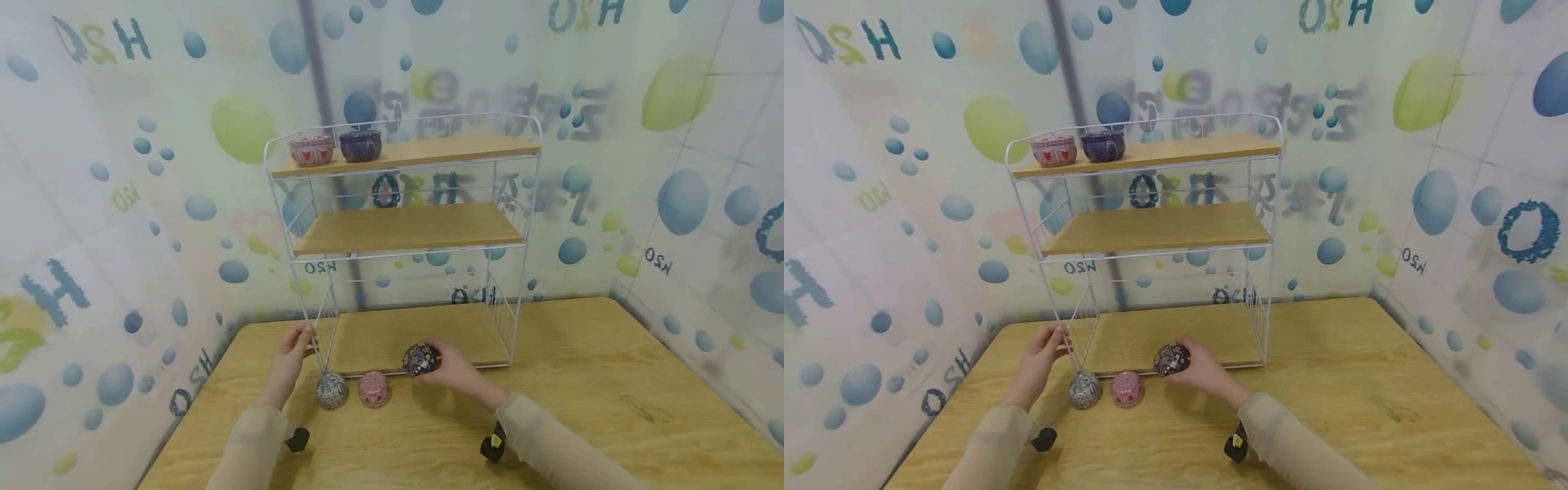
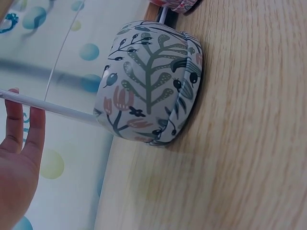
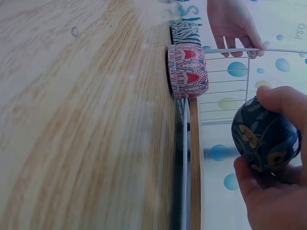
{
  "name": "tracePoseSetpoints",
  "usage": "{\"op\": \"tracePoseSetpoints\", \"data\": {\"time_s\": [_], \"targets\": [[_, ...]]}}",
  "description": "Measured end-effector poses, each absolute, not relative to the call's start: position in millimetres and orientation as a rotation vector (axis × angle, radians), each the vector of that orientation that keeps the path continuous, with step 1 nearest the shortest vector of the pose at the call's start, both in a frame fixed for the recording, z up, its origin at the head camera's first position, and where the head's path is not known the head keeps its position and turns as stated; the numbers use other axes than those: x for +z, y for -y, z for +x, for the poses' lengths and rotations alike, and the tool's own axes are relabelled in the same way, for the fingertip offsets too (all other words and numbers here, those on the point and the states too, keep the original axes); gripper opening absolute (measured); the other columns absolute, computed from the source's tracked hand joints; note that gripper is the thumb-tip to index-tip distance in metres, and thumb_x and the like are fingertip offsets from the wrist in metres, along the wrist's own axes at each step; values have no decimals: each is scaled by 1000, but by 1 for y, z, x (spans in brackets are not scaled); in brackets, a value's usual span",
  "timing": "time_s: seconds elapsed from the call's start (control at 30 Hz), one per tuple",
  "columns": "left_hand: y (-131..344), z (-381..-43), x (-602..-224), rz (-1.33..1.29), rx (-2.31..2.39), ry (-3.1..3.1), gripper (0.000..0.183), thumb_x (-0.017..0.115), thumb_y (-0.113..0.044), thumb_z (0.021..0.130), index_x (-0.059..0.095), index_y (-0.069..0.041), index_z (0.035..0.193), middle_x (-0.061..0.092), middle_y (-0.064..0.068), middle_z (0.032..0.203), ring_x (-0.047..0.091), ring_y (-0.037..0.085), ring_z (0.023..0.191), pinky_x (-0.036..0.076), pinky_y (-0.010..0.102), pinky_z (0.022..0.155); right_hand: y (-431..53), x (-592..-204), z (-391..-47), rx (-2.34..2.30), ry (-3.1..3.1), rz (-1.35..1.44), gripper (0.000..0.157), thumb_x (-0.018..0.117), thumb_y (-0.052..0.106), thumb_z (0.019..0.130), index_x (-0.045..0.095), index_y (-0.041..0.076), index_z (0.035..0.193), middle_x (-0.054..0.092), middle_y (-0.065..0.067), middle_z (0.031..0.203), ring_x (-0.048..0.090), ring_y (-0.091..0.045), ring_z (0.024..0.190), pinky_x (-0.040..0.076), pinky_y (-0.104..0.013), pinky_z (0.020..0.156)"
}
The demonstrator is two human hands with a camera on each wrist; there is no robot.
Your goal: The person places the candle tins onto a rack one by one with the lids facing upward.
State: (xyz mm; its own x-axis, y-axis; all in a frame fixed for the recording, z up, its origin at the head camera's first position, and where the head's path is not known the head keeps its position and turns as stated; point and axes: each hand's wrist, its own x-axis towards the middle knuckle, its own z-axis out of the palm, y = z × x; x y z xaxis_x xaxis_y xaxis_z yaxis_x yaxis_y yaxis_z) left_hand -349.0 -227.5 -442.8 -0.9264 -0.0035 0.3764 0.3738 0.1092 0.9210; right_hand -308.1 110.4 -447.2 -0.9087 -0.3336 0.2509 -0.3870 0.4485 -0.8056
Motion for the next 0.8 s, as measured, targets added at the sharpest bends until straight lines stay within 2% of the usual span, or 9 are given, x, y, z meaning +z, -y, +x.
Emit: {"op": "tracePoseSetpoints", "data": {"time_s": [0.13, 0.33, 0.47, 0.8], "targets": [[226, -348, -441, -364, -1917, 2099, 22, 47, -22, 104, 57, -2, 101, 58, 0, 94, 57, 21, 89, 55, 31, 79, -111, -449, -308, 1487, 2627, 658, 77, 84, 12, 71, 46, -11, 133, 57, -23, 122, 58, -36, 108, 50, -46, 91], [219, -332, -422, -353, -1934, 2133, 21, 44, -15, 105, 54, 4, 104, 56, 0, 93, 56, 26, 91, 54, 38, 83, -113, -450, -308, 1532, 2621, 678, 78, 83, 11, 71, 44, -11, 134, 56, -23, 123, 57, -36, 109, 50, -47, 91], [217, -329, -420, -349, -1932, 2130, 19, 44, -12, 105, 54, 3, 103, 57, 0, 92, 55, 29, 92, 54, 38, 83, -115, -450, -308, 1562, 2612, 684, 76, 82, 10, 71, 45, -10, 133, 56, -22, 123, 57, -35, 109, 49, -46, 92], [216, -328, -418, -351, -1935, 2115, 17, 44, -12, 104, 55, 1, 101, 57, -1, 90, 55, 21, 88, 55, 35, 80, -116, -447, -309, 1552, 2632, 674, 76, 84, 16, 70, 48, -7, 132, 58, -20, 121, 58, -34, 108, 49, -46, 93]]}}
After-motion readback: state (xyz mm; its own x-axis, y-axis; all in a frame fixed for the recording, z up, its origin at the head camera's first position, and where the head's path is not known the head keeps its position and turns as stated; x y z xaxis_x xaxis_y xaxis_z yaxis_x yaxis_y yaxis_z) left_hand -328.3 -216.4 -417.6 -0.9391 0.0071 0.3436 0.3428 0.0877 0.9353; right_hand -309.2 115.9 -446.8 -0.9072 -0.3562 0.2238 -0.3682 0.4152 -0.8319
